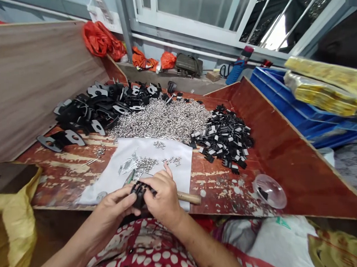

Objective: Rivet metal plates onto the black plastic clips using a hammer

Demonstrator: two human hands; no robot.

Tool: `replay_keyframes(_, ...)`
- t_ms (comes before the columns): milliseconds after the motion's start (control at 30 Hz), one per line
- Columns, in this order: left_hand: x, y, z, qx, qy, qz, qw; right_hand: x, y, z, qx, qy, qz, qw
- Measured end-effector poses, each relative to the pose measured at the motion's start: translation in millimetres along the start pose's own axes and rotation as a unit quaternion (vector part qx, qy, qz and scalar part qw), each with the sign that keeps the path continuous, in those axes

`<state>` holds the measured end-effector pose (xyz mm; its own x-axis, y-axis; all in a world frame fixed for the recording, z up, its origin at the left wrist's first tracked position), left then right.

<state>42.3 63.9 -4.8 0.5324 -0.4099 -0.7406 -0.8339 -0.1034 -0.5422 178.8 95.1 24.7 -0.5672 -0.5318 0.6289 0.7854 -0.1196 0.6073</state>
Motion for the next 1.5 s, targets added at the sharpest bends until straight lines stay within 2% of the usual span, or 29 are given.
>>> replay_keyframes(100, 0, 2.2, -4, 0.008, 0.006, -0.018, 1.0, -4, -1, -1, -0.007, -0.021, 0.024, 0.999)
replay_keyframes(300, -1, 8.1, -8, 0.034, 0.002, 0.003, 0.999, 14, -2, -12, -0.019, 0.071, -0.012, 0.997)
replay_keyframes(367, 0, 11.4, -7, 0.048, -0.005, 0.022, 0.999, 16, -5, -19, -0.002, 0.044, 0.029, 0.999)
replay_keyframes(500, 3, 24.6, -1, 0.03, -0.041, 0.081, 0.995, 9, -11, -28, 0.072, -0.071, 0.127, 0.987)
replay_keyframes(600, 3, 31.2, 2, 0.024, -0.054, 0.142, 0.988, -5, -11, -19, 0.193, -0.062, 0.141, 0.969)
replay_keyframes(667, -1, 33.6, 2, 0.028, -0.062, 0.162, 0.984, -25, -1, 0, 0.237, -0.041, 0.061, 0.969)
replay_keyframes(733, -5, 37.7, 1, 0.013, -0.067, 0.149, 0.987, -54, 18, 28, 0.185, -0.048, -0.116, 0.975)
replay_keyframes(767, -6, 40.4, 0, 0.0, -0.067, 0.135, 0.989, -68, 27, 42, 0.151, -0.053, -0.213, 0.964)
replay_keyframes(800, -7, 43.0, -1, -0.013, -0.065, 0.125, 0.99, -80, 32, 53, 0.136, -0.056, -0.256, 0.955)
replay_keyframes(933, -6, 50.1, -5, -0.042, -0.047, 0.122, 0.991, -107, 28, 74, 0.154, -0.033, -0.282, 0.946)
replay_keyframes(1067, -3, 54.3, -8, -0.067, -0.022, 0.111, 0.991, -112, 25, 71, 0.131, -0.02, -0.278, 0.951)
replay_keyframes(1267, -1, 59.2, -7, -0.093, -0.002, 0.082, 0.992, -116, 40, 64, 0.109, -0.01, -0.288, 0.952)
replay_keyframes(1367, 0, 60.4, -8, -0.104, -0.005, 0.078, 0.991, -107, 42, 60, 0.109, 0.015, -0.312, 0.944)
replay_keyframes(1500, 0, 58.3, -11, -0.102, -0.02, 0.098, 0.99, -87, 25, 52, 0.15, 0.068, -0.313, 0.935)
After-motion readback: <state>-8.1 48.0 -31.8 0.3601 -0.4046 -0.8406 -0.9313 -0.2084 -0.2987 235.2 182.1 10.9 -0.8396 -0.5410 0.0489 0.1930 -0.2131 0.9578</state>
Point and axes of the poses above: each hand's wrist, its own z-axis towards the middle knuckle, its own y-axis out of the back of the hand, x = y × z, the point moved 5 cm from there along z, towards the middle knuckle, and after that the axes turned 10 degrees about -z, right-handed, at the moved point
